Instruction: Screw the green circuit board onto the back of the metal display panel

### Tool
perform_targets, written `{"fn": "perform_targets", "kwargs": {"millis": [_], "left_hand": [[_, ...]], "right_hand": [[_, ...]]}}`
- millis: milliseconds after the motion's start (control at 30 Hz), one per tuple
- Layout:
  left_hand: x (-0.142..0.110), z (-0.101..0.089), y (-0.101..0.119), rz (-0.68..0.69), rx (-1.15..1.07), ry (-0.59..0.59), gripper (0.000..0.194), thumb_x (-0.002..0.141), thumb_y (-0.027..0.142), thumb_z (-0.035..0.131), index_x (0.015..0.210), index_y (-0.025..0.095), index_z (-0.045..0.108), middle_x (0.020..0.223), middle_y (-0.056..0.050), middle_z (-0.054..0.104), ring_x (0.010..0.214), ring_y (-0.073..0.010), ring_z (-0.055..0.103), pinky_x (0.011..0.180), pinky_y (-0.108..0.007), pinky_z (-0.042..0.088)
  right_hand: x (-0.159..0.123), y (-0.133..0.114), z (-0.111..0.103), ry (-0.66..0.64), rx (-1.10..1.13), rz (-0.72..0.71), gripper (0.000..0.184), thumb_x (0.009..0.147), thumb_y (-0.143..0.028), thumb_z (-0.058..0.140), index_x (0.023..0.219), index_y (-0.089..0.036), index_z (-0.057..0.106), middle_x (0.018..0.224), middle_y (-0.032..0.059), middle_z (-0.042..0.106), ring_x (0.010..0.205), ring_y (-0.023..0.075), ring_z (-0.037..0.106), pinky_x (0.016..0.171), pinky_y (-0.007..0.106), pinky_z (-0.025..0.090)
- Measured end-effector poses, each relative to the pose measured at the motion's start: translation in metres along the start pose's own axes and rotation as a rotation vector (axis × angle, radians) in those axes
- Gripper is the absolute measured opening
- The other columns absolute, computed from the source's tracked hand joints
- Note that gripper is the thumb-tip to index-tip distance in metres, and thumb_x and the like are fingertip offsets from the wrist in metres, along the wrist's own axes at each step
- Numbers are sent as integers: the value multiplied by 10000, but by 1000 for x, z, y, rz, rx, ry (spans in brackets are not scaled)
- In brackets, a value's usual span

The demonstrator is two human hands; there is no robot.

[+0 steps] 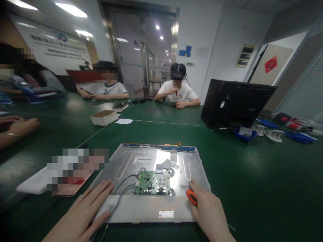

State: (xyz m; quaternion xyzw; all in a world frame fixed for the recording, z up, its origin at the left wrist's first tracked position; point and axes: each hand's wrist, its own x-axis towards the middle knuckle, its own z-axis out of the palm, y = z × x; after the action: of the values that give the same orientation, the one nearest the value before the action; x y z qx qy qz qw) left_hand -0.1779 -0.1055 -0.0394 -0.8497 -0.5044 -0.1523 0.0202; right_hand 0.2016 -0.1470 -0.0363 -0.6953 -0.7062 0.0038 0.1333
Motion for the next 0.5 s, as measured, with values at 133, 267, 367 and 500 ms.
{"fn": "perform_targets", "kwargs": {"millis": [133, 267, 367, 500], "left_hand": [[0, 3, -2, 50, 35, -25, 581, 950, 579, 371, 1449, 285, 416, 1446, -41, 480, 1298, -305, 479, 1084, -526, 363], [0, 3, -2, 44, 42, -72, 562, 968, 526, 368, 1464, 263, 385, 1464, -51, 442, 1322, -305, 451, 1084, -546, 358], [2, 0, 0, 32, 37, -97, 543, 973, 502, 385, 1465, 272, 377, 1468, -43, 426, 1334, -303, 432, 1088, -537, 361], [6, -4, 9, 74, 6, -108, 560, 965, 511, 417, 1468, 272, 362, 1469, -46, 413, 1333, -306, 429, 1087, -528, 370]], "right_hand": [[1, -2, -6, -21, 25, 30, 444, 802, -156, 559, 1227, -243, 653, 1232, 56, 671, 972, 262, 704, 836, 423, 569], [4, -7, -14, -61, 6, 37, 432, 824, -154, 535, 1238, -212, 644, 1226, 75, 672, 946, 263, 710, 807, 428, 574], [4, -9, -18, -72, -10, 36, 432, 824, -151, 529, 1238, -205, 645, 1210, 83, 681, 913, 259, 715, 790, 420, 575], [-3, -3, -17, -26, -44, 65, 406, 825, -182, 528, 1203, -229, 668, 1155, 80, 710, 885, 255, 717, 770, 405, 571]]}}
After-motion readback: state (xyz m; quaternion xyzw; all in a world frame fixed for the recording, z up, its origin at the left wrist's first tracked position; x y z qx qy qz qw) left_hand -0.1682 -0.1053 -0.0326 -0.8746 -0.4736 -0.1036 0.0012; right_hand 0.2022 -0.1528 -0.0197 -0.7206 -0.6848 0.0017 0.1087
